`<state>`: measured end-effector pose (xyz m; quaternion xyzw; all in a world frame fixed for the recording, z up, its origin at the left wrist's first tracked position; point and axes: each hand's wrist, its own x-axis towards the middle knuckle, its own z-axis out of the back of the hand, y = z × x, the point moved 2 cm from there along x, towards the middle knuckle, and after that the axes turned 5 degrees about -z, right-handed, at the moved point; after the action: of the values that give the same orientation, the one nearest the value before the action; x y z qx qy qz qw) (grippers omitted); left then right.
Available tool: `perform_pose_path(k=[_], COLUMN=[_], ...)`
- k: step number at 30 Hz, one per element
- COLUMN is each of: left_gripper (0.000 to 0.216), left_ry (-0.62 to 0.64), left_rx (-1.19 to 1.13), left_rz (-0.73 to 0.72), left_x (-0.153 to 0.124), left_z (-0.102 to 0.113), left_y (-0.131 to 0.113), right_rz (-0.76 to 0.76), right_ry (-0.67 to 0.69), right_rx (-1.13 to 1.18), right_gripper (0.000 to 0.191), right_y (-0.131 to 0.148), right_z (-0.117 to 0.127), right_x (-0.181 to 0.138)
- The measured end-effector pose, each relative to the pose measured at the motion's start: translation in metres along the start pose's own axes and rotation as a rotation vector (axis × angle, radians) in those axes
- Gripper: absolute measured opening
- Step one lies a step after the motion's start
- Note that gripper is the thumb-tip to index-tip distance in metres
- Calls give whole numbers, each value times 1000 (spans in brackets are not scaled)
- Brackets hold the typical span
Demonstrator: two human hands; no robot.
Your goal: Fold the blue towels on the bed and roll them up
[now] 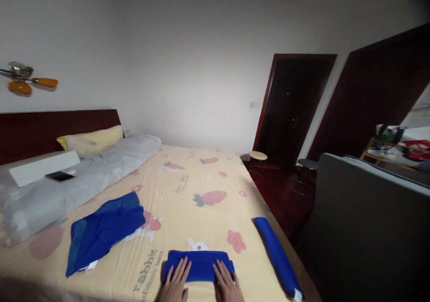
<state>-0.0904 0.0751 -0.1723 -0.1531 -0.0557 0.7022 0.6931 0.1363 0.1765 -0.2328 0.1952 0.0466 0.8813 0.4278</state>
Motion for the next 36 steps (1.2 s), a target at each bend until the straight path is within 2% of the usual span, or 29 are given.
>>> perform_pose_path(k=[3, 5, 8, 11, 15, 18, 22, 25, 29, 32, 34, 36], left_gripper=[77, 75, 81, 83, 52, 36, 43, 56, 78, 82, 79, 76], left_ry=[-69, -75, -30, -4, -20, 13, -1, -58, -25, -15, -46, -79], left_rx=[42, 64, 77, 61, 8, -1, 35, 73, 33, -16, -12, 11], left_rz=[49, 93, 145, 139, 135, 186, 269, 280, 129, -3, -27, -18], left_x=[-12, -16, -13, -5, 3, 5, 5, 12, 29, 32, 26, 15], left_z=[-3, -1, 13, 39, 68, 72, 66, 56, 28, 6, -2, -5], left_y=[30, 38, 32, 26, 36, 45, 42, 26, -9, -28, -25, -9], right_rz=[-38, -61, -115, -146, -213, -249, -295, -286, -93, 17, 65, 66], right_ry=[-4, 17, 85, 135, 175, 199, 161, 128, 156, 137, 105, 82], right_rx=[-24, -26, -9, 7, -15, -28, -62, -67, 60, 101, 84, 65], right_gripper=[58, 57, 52, 46, 42, 36, 44, 52, 60, 62, 63, 62], right_y=[-28, -35, -24, -6, 3, 1, 2, 12, 41, 51, 43, 25], right_z=[2, 6, 22, 49, 72, 72, 68, 65, 43, 24, 18, 18], right_x=[-9, -10, 1, 19, 37, 41, 42, 44, 45, 39, 31, 22])
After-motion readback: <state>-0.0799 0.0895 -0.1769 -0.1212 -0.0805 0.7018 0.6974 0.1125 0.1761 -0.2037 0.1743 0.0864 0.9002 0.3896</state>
